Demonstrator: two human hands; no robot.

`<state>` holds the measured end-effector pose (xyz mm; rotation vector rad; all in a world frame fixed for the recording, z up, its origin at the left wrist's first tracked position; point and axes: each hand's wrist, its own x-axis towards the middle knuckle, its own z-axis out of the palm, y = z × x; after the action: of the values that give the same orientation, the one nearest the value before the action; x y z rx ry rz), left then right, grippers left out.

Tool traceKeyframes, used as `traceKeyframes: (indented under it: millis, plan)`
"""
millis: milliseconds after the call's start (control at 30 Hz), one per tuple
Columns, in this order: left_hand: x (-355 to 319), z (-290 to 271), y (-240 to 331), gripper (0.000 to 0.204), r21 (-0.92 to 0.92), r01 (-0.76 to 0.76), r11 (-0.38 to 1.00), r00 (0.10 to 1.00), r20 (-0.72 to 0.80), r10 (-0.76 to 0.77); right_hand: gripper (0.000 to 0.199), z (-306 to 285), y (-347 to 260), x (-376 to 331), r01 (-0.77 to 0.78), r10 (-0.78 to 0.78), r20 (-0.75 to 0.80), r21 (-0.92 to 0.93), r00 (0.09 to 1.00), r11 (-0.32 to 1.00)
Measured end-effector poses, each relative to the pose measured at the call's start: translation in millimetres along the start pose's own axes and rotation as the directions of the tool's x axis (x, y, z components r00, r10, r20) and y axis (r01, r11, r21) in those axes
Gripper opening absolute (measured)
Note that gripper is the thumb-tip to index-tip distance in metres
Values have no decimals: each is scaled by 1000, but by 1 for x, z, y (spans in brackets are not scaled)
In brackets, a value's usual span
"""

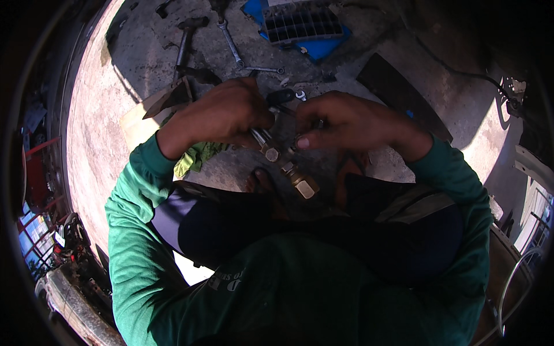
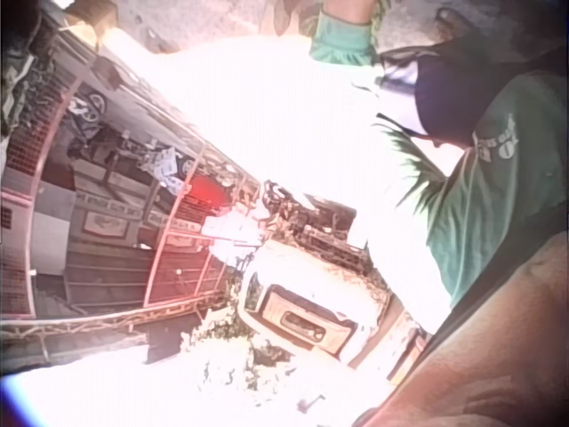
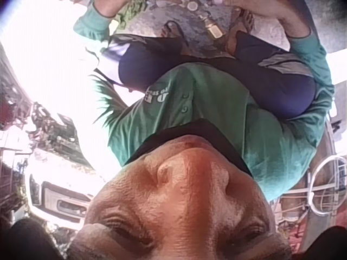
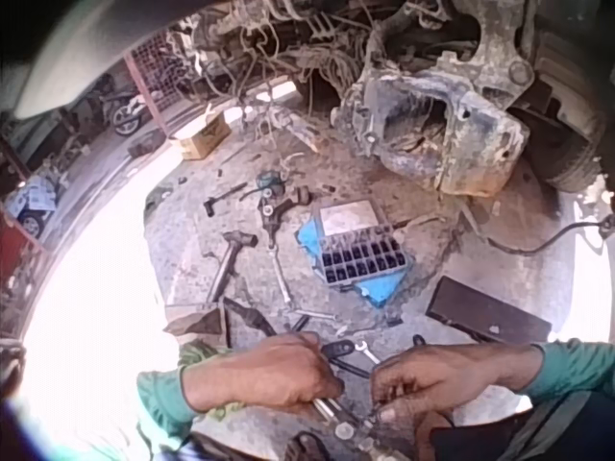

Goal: The person sits on the floor and assembles a mechanical component using a wrench and other hand tools. They tighten and adjust parts of the assembly, then connect a hose to a gas cylinder.

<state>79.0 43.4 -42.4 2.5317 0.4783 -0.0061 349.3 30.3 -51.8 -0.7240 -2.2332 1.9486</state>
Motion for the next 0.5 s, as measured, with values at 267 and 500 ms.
traceKeyframes:
  millis: [267,500]
  plan:
    - [0,0,-1,32,11,16,1000,1000,14,-16,33,-4,-7,4,-166,167,64,-17,984,986]
    - [0,1,-1,33,20,21,1000,1000,4,-21,41,3,-8,0,-2,2,-21,14,1000,1000]
